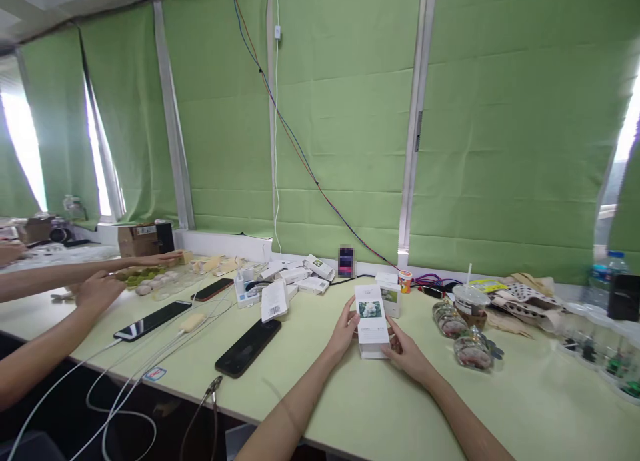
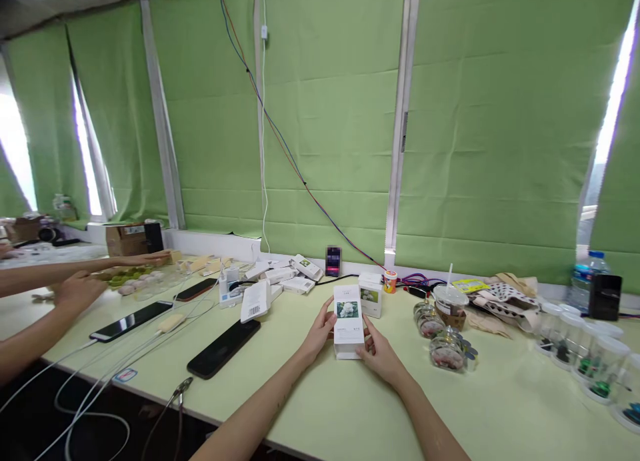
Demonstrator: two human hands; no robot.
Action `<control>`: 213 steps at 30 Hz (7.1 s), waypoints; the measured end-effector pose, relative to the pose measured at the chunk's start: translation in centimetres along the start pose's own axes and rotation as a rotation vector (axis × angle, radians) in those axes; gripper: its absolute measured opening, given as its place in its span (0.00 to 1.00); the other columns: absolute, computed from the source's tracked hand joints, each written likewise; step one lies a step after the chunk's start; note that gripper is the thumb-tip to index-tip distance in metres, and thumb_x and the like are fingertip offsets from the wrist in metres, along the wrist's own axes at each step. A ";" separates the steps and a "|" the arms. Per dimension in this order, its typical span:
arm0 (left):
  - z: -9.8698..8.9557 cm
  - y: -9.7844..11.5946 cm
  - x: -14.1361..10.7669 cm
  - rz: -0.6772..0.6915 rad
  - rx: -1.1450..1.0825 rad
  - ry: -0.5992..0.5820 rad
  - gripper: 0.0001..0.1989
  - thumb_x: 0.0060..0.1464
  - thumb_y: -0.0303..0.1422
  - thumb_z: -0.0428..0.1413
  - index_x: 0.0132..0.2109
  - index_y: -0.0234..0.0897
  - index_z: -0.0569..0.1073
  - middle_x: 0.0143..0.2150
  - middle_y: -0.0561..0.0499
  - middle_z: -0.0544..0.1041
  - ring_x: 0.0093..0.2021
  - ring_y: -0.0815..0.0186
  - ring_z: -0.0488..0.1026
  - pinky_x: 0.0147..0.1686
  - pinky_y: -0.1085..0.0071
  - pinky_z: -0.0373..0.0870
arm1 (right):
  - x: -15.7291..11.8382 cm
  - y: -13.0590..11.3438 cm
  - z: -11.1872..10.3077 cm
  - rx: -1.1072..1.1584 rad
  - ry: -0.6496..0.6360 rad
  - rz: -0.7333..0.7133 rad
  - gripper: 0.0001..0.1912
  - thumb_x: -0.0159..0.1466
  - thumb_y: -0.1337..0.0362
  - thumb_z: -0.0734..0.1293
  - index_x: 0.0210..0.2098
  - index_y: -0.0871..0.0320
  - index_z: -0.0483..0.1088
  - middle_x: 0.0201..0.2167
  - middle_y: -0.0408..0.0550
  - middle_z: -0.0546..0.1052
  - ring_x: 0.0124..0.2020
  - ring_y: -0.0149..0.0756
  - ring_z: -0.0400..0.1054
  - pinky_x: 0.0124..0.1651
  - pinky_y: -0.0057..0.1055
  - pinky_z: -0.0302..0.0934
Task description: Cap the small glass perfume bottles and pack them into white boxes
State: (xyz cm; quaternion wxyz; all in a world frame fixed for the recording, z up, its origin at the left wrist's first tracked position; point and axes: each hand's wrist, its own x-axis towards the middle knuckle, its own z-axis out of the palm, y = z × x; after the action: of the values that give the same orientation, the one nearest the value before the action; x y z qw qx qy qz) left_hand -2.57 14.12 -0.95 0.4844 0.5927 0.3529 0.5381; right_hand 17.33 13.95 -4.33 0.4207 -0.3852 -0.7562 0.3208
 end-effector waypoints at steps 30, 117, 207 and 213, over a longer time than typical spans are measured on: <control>-0.5 0.3 -0.5 -0.042 -0.043 -0.334 0.42 0.31 0.23 0.68 0.55 0.46 0.63 0.49 0.44 0.73 0.48 0.57 0.71 0.47 0.61 0.67 | 0.8 1.8 -0.5 0.185 0.042 0.004 0.37 0.59 0.53 0.63 0.64 0.56 0.50 0.56 0.51 0.69 0.50 0.46 0.66 0.53 0.40 0.59; -0.9 0.1 -0.3 -0.081 -0.264 -0.119 0.31 0.39 0.33 0.67 0.51 0.45 0.66 0.60 0.43 0.63 0.46 0.56 0.74 0.38 0.66 0.72 | 0.1 0.0 -0.8 0.000 -0.010 -0.042 0.12 0.53 0.66 0.66 0.38 0.53 0.71 0.27 0.40 0.69 0.27 0.33 0.63 0.33 0.31 0.59; -0.9 -0.3 -0.4 -0.149 -0.143 -0.274 0.35 0.39 0.32 0.67 0.55 0.43 0.63 0.49 0.43 0.75 0.44 0.57 0.75 0.41 0.62 0.71 | -0.3 -0.9 -1.4 -0.332 0.158 -0.231 0.07 0.61 0.62 0.60 0.31 0.54 0.69 0.28 0.45 0.68 0.29 0.36 0.65 0.35 0.31 0.60; -0.8 -0.3 -0.3 -0.140 -0.142 -0.296 0.41 0.32 0.27 0.69 0.55 0.42 0.61 0.48 0.41 0.76 0.46 0.56 0.75 0.43 0.65 0.69 | -0.2 -0.7 -1.4 -0.328 0.163 -0.219 0.06 0.59 0.64 0.61 0.28 0.55 0.68 0.27 0.44 0.69 0.29 0.36 0.65 0.34 0.31 0.60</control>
State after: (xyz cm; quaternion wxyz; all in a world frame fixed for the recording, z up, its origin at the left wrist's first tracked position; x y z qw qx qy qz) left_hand -3.41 14.11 -1.35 0.6079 0.6038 0.2793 0.4334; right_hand 18.42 13.65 -3.28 0.4445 -0.3885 -0.7991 0.1137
